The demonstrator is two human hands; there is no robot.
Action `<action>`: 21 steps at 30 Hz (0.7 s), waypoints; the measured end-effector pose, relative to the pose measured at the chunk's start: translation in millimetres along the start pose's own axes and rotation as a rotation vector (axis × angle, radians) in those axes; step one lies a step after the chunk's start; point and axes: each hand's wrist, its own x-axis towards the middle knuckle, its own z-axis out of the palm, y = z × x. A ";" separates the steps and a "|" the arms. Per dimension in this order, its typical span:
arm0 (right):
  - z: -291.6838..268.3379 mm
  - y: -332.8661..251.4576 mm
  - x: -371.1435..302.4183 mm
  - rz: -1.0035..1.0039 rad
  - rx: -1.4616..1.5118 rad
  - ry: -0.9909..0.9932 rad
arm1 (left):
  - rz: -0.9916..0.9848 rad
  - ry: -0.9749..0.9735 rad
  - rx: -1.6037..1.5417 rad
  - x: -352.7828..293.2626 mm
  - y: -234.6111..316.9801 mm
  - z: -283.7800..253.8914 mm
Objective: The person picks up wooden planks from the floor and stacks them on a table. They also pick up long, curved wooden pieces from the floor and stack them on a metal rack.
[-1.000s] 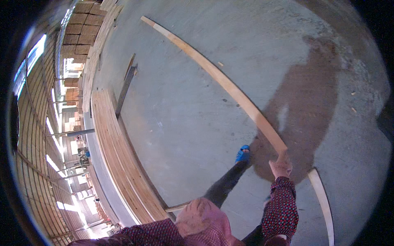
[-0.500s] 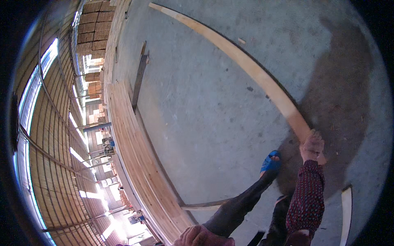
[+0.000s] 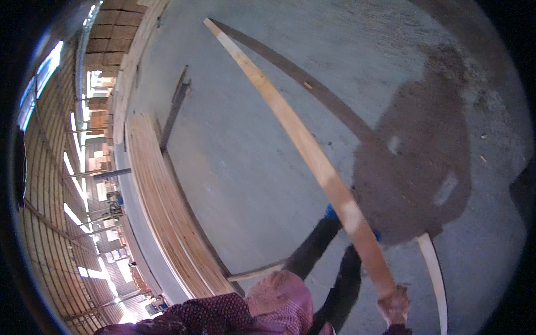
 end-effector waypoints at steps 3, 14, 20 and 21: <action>-21.5 41.9 -66.4 0.131 0.340 -0.250 | -0.026 -0.019 0.015 -0.5 5.6 3.5; 83.8 -162.3 83.4 -0.069 0.221 -0.296 | -0.093 -0.068 0.086 -2.6 9.5 9.6; 59.0 -110.3 52.6 -0.141 0.254 -0.248 | 0.102 -0.070 0.314 8.4 -16.8 34.0; 49.6 -92.6 32.3 -0.213 0.245 -0.200 | 0.292 -0.157 0.528 11.6 -25.2 41.5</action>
